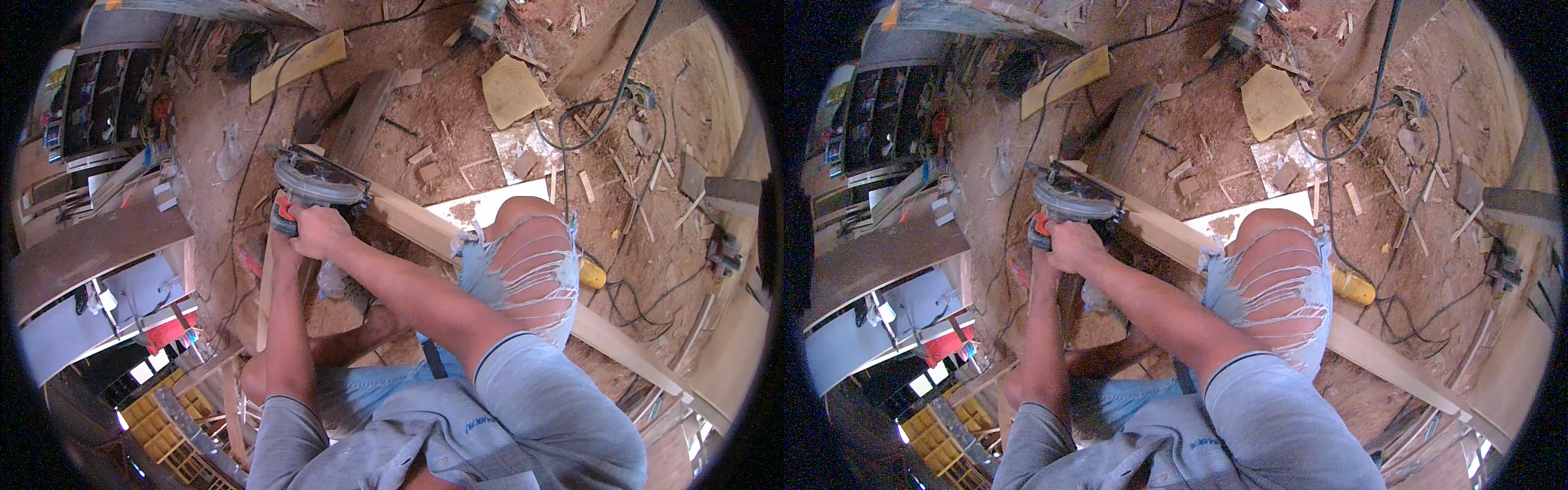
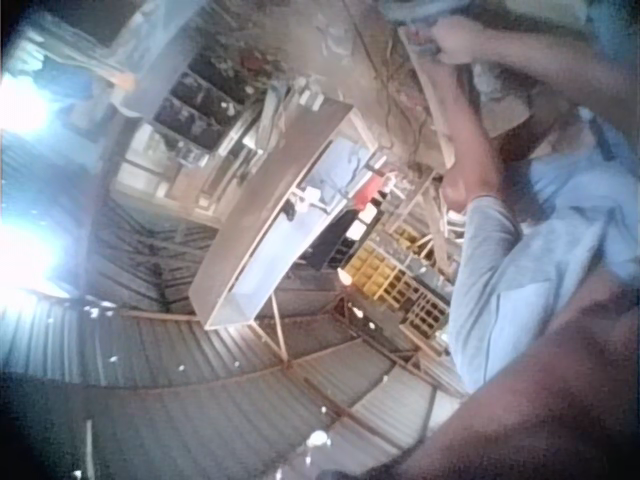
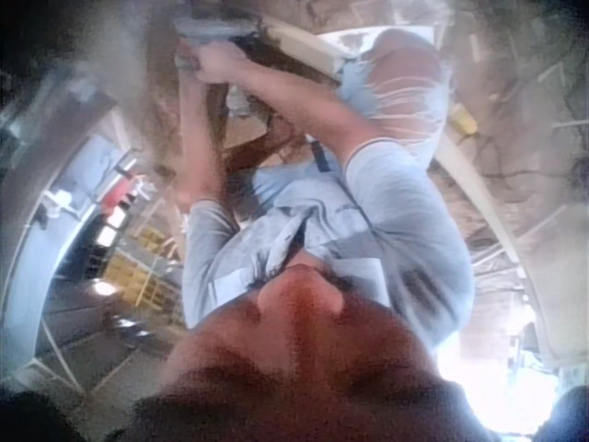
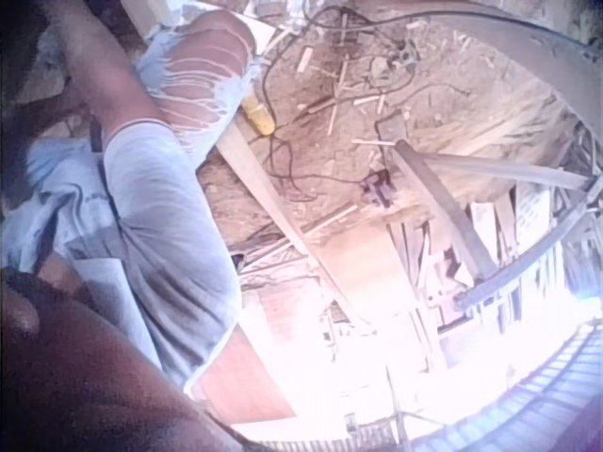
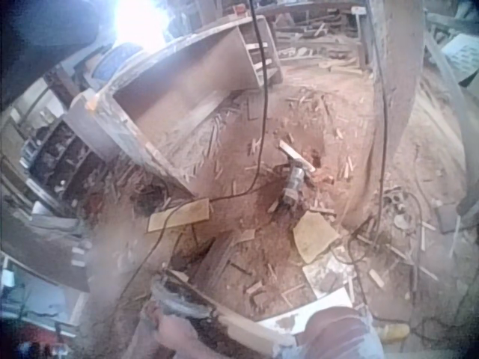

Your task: The person constructs a wooden frame by hammering nails into wooden planks and shaping pieces with an axe, then cuts a wooden board using a circular saw.

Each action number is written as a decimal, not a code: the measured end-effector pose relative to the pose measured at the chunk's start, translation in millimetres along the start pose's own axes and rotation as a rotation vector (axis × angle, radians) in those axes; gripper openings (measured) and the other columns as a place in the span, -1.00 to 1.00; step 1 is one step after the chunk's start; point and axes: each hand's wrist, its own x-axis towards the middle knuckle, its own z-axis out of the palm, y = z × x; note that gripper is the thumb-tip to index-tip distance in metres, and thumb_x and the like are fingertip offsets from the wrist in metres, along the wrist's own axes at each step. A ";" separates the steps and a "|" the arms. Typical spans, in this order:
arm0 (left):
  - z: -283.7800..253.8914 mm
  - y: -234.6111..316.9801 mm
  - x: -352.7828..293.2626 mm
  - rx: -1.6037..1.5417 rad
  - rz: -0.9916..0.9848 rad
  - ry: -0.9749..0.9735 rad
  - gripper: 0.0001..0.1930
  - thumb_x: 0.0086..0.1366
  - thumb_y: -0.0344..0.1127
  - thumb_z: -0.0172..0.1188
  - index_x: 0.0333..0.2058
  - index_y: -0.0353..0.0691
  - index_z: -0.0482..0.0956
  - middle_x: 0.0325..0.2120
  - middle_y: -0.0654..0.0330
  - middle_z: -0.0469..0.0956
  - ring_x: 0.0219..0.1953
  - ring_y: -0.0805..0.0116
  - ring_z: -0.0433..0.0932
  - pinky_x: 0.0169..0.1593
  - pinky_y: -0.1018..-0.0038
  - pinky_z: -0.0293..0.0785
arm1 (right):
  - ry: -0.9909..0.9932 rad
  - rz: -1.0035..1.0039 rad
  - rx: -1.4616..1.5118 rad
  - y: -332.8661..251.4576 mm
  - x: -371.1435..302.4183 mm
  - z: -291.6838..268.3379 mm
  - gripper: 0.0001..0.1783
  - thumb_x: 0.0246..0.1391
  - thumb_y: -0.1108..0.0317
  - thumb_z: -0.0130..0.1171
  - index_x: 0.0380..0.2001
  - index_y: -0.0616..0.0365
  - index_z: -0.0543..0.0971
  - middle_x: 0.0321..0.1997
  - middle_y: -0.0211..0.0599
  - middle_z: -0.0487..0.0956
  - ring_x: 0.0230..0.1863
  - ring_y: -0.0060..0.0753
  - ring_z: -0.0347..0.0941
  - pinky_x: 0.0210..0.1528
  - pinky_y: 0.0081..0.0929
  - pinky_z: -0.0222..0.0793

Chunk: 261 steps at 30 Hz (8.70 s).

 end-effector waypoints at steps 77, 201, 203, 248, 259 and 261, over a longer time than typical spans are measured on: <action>-76.9 -20.2 24.6 -0.035 0.013 0.021 -0.26 0.23 -0.34 0.46 0.38 -0.15 0.42 0.27 0.23 0.53 0.26 0.38 0.51 0.33 0.31 0.44 | -0.032 -0.088 0.055 -36.9 28.7 13.2 -0.50 -0.09 0.22 0.32 -0.03 0.16 0.60 -0.19 0.15 0.73 -0.08 0.32 0.67 0.01 0.15 0.58; -37.4 10.6 41.8 0.359 0.193 -0.002 -0.14 0.07 -0.31 0.57 0.38 -0.13 0.40 0.23 0.22 0.56 0.26 0.35 0.53 0.35 0.28 0.41 | -0.020 -0.070 -0.054 -11.0 70.5 17.9 -0.48 -0.08 0.24 0.26 -0.01 0.25 0.61 -0.17 0.20 0.73 -0.05 0.28 0.69 0.10 0.12 0.60; -35.5 11.8 41.6 0.327 0.190 0.000 -0.13 0.07 -0.31 0.57 0.38 -0.13 0.40 0.24 0.22 0.56 0.27 0.35 0.53 0.35 0.29 0.40 | -0.022 -0.062 -0.050 -10.7 70.5 17.3 -0.47 -0.08 0.24 0.25 0.00 0.25 0.61 -0.17 0.20 0.73 -0.05 0.28 0.69 0.10 0.11 0.60; -46.6 -9.6 44.2 0.317 0.199 0.053 -0.18 0.00 -0.29 0.57 0.29 -0.20 0.47 0.18 0.15 0.58 0.23 0.25 0.54 0.33 0.28 0.41 | -0.031 -0.076 -0.058 -10.1 68.2 19.8 -0.42 -0.04 0.20 0.28 0.07 0.26 0.57 -0.16 0.21 0.73 -0.05 0.27 0.68 0.09 0.10 0.59; -48.5 -5.9 41.8 0.387 0.210 0.090 -0.16 0.03 -0.19 0.58 0.32 -0.16 0.47 0.20 0.14 0.59 0.26 0.25 0.54 0.33 0.27 0.42 | -0.027 -0.106 -0.051 -9.7 65.9 19.5 -0.43 -0.06 0.20 0.30 0.04 0.26 0.58 -0.17 0.22 0.72 -0.05 0.29 0.68 0.09 0.12 0.58; -47.2 -5.5 41.6 0.401 0.196 0.105 -0.17 0.03 -0.17 0.57 0.31 -0.16 0.48 0.20 0.12 0.59 0.26 0.22 0.55 0.33 0.26 0.42 | -0.017 -0.112 -0.050 -8.0 66.2 20.0 -0.42 -0.06 0.20 0.30 0.05 0.25 0.58 -0.17 0.21 0.73 -0.05 0.29 0.68 0.09 0.12 0.58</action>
